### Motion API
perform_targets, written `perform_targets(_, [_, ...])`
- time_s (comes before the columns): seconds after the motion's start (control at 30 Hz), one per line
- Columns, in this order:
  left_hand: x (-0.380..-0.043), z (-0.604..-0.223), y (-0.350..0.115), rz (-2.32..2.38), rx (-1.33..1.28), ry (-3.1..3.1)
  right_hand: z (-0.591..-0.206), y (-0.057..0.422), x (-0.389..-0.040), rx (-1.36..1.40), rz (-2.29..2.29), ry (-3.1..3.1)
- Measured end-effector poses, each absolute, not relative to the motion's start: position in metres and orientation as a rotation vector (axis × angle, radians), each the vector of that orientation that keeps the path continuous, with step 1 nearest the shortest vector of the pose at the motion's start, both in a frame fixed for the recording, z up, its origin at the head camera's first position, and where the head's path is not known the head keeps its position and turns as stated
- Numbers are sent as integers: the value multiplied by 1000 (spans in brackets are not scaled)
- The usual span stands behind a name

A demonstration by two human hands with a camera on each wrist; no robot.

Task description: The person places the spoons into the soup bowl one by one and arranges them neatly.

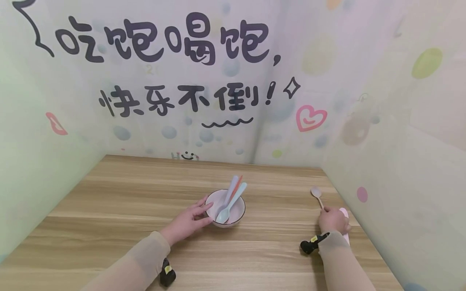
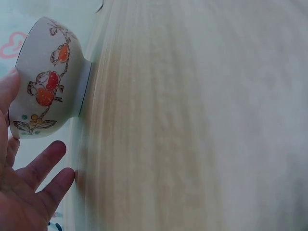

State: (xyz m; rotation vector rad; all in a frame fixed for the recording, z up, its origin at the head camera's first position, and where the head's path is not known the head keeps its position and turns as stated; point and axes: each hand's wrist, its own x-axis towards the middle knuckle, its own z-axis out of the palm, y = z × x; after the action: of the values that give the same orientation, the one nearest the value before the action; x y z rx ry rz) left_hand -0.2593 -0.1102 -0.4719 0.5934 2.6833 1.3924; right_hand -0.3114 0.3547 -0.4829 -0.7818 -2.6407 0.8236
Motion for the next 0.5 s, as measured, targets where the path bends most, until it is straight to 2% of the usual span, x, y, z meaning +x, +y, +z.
perform_targets(0.5, [-260,-473,-110,1400,611,2686,-483,355,-312,-634,792,-2746])
